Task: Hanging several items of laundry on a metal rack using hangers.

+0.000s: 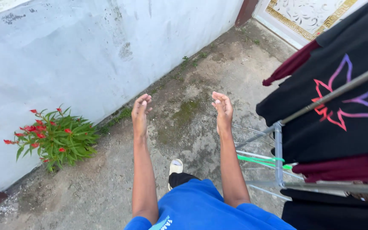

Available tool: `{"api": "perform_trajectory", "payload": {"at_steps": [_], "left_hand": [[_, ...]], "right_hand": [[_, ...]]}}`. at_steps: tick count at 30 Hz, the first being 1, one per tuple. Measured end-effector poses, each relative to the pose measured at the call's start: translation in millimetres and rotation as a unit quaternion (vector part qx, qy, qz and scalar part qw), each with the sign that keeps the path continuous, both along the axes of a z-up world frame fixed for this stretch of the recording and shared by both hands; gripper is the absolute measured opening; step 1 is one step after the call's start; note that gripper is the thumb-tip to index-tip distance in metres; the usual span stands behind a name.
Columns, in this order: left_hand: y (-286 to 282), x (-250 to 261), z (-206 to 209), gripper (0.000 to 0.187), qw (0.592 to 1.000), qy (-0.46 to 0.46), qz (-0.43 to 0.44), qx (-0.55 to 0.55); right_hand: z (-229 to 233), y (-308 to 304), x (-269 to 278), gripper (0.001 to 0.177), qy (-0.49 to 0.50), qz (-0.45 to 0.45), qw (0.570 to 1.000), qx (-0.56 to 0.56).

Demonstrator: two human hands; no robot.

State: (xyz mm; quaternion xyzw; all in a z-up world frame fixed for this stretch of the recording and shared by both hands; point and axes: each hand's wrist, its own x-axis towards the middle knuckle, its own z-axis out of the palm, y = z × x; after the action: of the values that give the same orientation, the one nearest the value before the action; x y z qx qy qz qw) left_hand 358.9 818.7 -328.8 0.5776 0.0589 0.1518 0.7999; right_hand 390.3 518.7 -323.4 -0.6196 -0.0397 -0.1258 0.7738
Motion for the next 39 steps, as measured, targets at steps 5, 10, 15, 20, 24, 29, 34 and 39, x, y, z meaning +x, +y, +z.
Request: {"api": "perform_trajectory", "payload": {"at_steps": [5, 10, 15, 20, 24, 29, 34, 39], "left_hand": [[34.6, 125.6, -6.1, 0.036, 1.0, 0.0, 0.016, 0.017], [26.9, 218.7, -11.3, 0.035, 1.0, 0.016, -0.005, 0.007], [0.5, 321.4, -27.4, 0.037, 0.995, 0.022, -0.092, 0.015], [-35.0, 429.8, -24.7, 0.037, 0.983, 0.013, -0.181, 0.011], [-50.1, 528.5, -2.7, 0.036, 0.968, 0.005, -0.252, 0.016], [-87.1, 645.5, 11.2, 0.036, 0.945, -0.014, -0.325, 0.029], [-142.9, 720.7, 0.7, 0.035, 0.922, 0.017, -0.385, 0.037], [-223.2, 780.2, -19.4, 0.033, 0.89, 0.034, -0.455, -0.001]], "right_hand": [[2.8, 14.5, 121.3, 0.024, -0.01, -0.019, 1.0, -0.01], [-11.3, 16.3, 206.5, 0.023, 0.009, -0.05, 0.999, -0.008], [-29.5, 10.5, 278.5, 0.024, 0.017, -0.08, 0.997, -0.011], [-31.0, 3.4, 351.5, 0.025, 0.01, -0.137, 0.99, -0.021], [-7.4, 4.6, 422.7, 0.026, 0.004, -0.188, 0.982, -0.037], [-1.4, -17.6, 508.6, 0.026, -0.018, -0.256, 0.966, -0.02], [-14.1, -50.3, 547.2, 0.027, 0.008, -0.322, 0.947, -0.013], [-26.1, -113.9, 575.3, 0.025, 0.036, -0.395, 0.918, -0.018]]}}
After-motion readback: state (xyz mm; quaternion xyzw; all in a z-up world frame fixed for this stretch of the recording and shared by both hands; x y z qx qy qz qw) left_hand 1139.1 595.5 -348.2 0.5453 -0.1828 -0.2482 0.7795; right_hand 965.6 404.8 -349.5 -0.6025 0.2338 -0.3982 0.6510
